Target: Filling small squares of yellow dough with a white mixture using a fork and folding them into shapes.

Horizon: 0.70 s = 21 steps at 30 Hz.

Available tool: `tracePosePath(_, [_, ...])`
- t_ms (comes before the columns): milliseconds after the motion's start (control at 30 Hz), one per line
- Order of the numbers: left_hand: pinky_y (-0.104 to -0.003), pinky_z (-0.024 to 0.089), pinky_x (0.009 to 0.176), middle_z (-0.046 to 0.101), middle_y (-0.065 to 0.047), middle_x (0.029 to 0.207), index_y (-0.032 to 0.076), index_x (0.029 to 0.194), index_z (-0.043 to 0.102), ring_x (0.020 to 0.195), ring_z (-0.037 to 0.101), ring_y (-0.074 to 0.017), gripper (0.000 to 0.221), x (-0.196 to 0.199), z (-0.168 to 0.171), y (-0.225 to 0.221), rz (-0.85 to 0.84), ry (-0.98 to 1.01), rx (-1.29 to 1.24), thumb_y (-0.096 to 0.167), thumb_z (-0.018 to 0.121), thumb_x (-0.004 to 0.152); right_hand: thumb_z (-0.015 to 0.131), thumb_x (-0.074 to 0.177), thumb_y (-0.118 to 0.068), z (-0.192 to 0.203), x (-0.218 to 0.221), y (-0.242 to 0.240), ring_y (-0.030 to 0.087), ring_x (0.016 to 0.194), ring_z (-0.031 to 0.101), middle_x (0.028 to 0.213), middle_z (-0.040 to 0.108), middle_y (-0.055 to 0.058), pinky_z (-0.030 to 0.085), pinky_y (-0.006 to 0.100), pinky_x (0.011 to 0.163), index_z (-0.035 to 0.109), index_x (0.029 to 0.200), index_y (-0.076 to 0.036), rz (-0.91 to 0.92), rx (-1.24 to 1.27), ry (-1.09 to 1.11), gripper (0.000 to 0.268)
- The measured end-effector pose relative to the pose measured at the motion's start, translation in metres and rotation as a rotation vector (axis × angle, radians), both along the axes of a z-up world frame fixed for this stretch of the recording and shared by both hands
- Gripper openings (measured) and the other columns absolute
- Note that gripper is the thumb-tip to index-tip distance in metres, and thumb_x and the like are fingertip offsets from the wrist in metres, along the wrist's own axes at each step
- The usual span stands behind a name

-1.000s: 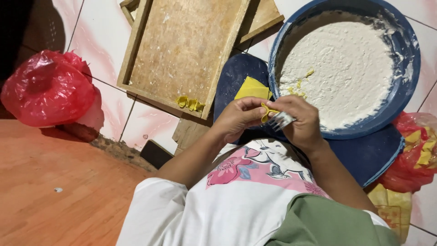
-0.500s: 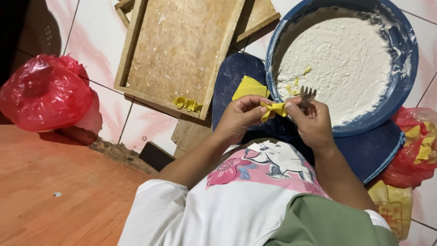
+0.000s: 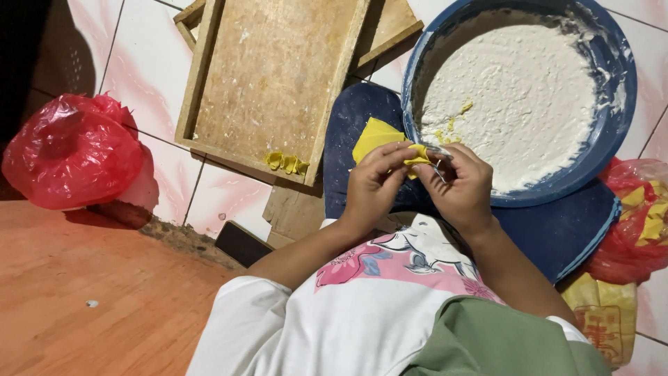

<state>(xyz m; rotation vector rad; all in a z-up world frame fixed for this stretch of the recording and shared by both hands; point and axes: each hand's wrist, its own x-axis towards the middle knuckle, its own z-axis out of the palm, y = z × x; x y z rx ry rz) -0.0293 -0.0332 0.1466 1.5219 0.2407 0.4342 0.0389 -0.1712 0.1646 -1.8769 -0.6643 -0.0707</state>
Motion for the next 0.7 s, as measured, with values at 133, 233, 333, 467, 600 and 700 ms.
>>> tracePosePath(133, [-0.048,0.059,0.096,0.068,-0.024,0.127,0.007,0.127,0.070,0.116,0.067,-0.0422,0.037,-0.006,0.002,-0.005,-0.010,-0.075,0.120,-0.009,0.063,0.094,0.083,0.093,0.000,0.004,0.001,0.000,0.029,0.076,0.073,0.084,0.071,0.014,0.057,0.033,0.064,0.078,0.096,0.003,-0.001,-0.010,-0.025,0.007])
tracePosePath(233, [-0.050,0.056,0.100,0.065,-0.024,0.134,0.008,0.131,0.067,0.120,0.065,-0.0438,0.038,-0.009,0.001,-0.008,-0.011,-0.101,0.177,-0.007,0.062,0.096,0.081,0.093,0.003,0.002,0.001,0.001,0.029,0.078,0.073,0.085,0.071,0.014,0.057,0.032,0.066,0.078,0.097,0.003,-0.009,-0.002,-0.055,0.005])
tracePosePath(333, [-0.046,0.058,0.098,0.064,-0.024,0.137,0.007,0.128,0.068,0.120,0.066,-0.0433,0.036,-0.010,0.002,-0.009,-0.012,-0.080,0.175,-0.006,0.065,0.095,0.081,0.094,0.001,-0.001,0.001,-0.001,0.034,0.076,0.072,0.084,0.070,0.015,0.056,0.035,0.064,0.077,0.098,0.005,0.011,-0.054,-0.111,0.007])
tracePosePath(467, [-0.045,0.061,0.091,0.066,-0.024,0.131,0.006,0.132,0.066,0.114,0.068,-0.0430,0.042,-0.008,0.000,-0.001,-0.046,-0.009,0.057,-0.008,0.065,0.094,0.075,0.096,0.001,-0.003,0.004,-0.001,0.037,0.079,0.071,0.086,0.069,0.016,0.056,0.037,0.066,0.077,0.100,0.004,0.060,-0.098,-0.130,0.005])
tracePosePath(600, [-0.038,0.063,0.087,0.060,-0.018,0.131,0.007,0.142,0.059,0.114,0.067,-0.0353,0.055,-0.001,-0.033,0.008,-0.167,0.124,-0.312,-0.011,0.064,0.090,0.079,0.094,0.000,-0.013,0.007,0.002,0.035,0.083,0.073,0.087,0.071,0.016,0.056,0.037,0.068,0.078,0.100,0.003,0.115,-0.060,-0.006,0.007])
tracePosePath(700, [-0.032,0.067,0.080,0.058,-0.011,0.115,0.003,0.126,0.063,0.092,0.070,-0.0192,0.044,0.000,-0.057,0.020,-0.079,0.233,-0.593,-0.005,0.073,0.084,0.080,0.096,-0.001,-0.020,0.009,-0.006,0.028,0.084,0.072,0.085,0.069,0.018,0.056,0.035,0.073,0.080,0.108,0.000,0.056,-0.012,0.130,0.012])
